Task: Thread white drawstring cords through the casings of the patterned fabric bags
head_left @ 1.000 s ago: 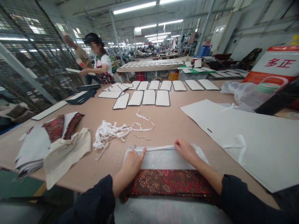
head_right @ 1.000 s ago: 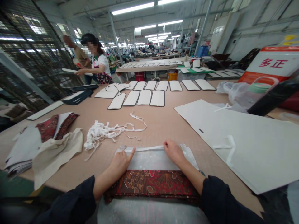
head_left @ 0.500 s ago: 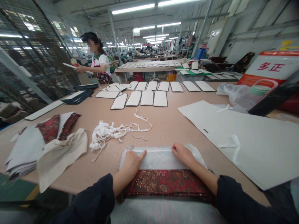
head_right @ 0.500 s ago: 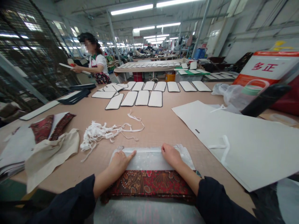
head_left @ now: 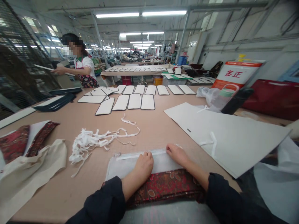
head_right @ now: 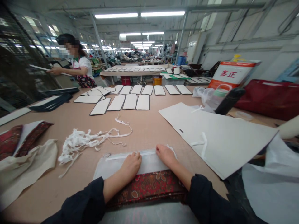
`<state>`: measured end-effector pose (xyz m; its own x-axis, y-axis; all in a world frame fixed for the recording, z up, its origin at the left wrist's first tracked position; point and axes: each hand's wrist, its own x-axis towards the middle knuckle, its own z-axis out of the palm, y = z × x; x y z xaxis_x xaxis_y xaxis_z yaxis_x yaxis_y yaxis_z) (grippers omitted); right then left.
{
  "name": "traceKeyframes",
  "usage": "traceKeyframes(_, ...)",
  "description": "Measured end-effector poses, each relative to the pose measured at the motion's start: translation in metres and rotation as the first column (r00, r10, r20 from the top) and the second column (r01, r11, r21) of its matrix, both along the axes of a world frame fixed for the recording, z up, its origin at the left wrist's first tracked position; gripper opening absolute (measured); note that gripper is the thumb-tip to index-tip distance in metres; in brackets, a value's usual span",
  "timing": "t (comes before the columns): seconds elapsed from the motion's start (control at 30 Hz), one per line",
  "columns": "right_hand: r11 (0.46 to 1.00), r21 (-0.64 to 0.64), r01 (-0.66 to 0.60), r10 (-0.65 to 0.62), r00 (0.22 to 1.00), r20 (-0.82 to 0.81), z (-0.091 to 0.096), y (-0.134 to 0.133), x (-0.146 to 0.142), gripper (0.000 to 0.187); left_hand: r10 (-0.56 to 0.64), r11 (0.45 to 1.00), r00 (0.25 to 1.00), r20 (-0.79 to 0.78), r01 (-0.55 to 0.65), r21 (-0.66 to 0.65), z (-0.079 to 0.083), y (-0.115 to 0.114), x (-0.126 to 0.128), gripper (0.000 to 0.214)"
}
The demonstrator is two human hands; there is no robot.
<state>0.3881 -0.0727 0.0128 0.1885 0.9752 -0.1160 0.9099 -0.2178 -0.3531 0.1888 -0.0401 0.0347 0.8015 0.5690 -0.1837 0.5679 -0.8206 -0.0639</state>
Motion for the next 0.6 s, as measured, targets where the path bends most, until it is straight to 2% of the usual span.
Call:
traceKeyframes(0.13, 0.992, -0.008, 0.124, -0.124, 0.976, -0.176, -0.009, -0.010, 0.045, 0.012, 0.006, 1.000, 1.000, -0.012, -0.006, 0.004, -0.001, 0.003, -0.001, 0.026)
traceKeyframes(0.27, 0.979, 0.028, 0.203, -0.187, 0.941, -0.282, -0.016, -0.010, 0.059, 0.012, 0.013, 0.999, 1.000, -0.020, -0.012, 0.033, 0.001, 0.001, 0.001, 0.025)
traceKeyframes(0.47, 0.972, -0.039, 0.234, -0.237, 0.952, -0.195, -0.010, -0.008, 0.055, 0.018, -0.008, 0.999, 1.000, -0.029, 0.009, 0.045, 0.003, 0.002, 0.002, 0.030)
traceKeyframes(0.6, 0.982, -0.068, 0.176, -0.182, 0.979, -0.092, 0.001, -0.008, 0.047, 0.014, 0.022, 0.997, 1.000, 0.013, -0.023, 0.075, -0.006, 0.002, 0.008, 0.035)
